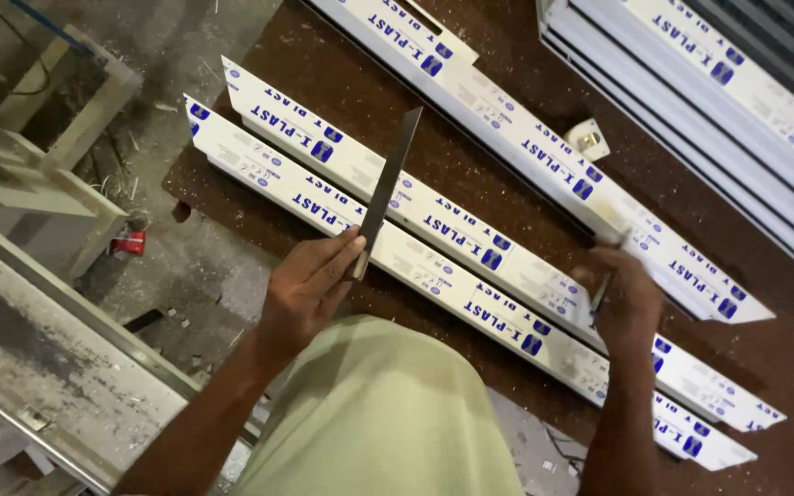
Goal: Use a square ruler and a marker to measure and mark cutting lines on PVC window profiles.
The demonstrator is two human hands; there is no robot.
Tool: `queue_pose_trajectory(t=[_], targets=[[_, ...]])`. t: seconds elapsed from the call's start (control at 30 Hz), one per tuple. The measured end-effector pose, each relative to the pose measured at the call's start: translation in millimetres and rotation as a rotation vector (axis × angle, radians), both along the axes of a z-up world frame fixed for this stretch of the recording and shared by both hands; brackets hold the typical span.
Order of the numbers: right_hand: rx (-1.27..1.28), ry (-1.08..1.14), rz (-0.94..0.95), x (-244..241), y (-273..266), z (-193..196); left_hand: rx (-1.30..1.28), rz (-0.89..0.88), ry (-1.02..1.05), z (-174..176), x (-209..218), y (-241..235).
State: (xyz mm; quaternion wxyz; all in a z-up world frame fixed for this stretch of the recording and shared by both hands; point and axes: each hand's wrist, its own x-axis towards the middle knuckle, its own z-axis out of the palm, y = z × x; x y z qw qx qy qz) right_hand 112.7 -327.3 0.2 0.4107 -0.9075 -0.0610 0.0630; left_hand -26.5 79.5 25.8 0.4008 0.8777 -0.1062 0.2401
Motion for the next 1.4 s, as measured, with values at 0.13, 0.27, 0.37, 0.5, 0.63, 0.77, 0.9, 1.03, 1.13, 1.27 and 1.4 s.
queue_pose_trajectory(t=[0.13,0.27,0.37,0.5,0.63,0.77,0.9,1.03,1.13,1.27,1.4], targets=[[-0.138,-0.213,-0.103,42.4,5.9,-10.4,-0.002,-0.017,-0.016,18.7,14.9,-2.7],[-0.361,-0.430,0.121,72.2,5.7,-33.6,-0.014,-0.029,-0.015,25.4,25.5,-6.1],[-0.353,-0.360,0.124,82.7,16.9,-28.0,-0.008,-0.021,-0.005,26.0,25.5,-5.9],[-0.223,-0.168,0.003,81.5,11.9,-13.5,-0.023,-0.057,-0.021,24.9,25.8,-11.3],[-0.195,-0.346,0.074,73.4,10.0,0.0,0.002,-0.040,-0.059,28.4,31.6,-6.2],[-0.272,-0.460,0.063,28.0,8.5,27.5,0.026,-0.044,-0.057,36.6,19.3,-3.9],[-0.149,-0.340,-0.006,3.5,-6.6,39.1,0.065,-0.048,-0.106,37.0,33.0,-4.5],[0.019,-0.260,0.044,-13.3,-27.1,27.2,0.095,-0.098,-0.125,19.1,44.6,-15.2],[0.165,-0.110,0.013,-19.0,-40.5,15.1,0.182,-0.154,-0.181,19.6,60.7,-30.7],[0.140,-0.028,0.014,-22.4,-47.0,8.4,0.318,-0.243,-0.170,6.0,81.9,-57.2],[-0.003,-0.091,0.074,-18.2,-42.2,19.4,0.430,-0.362,-0.124,-2.0,103.4,-75.3]])
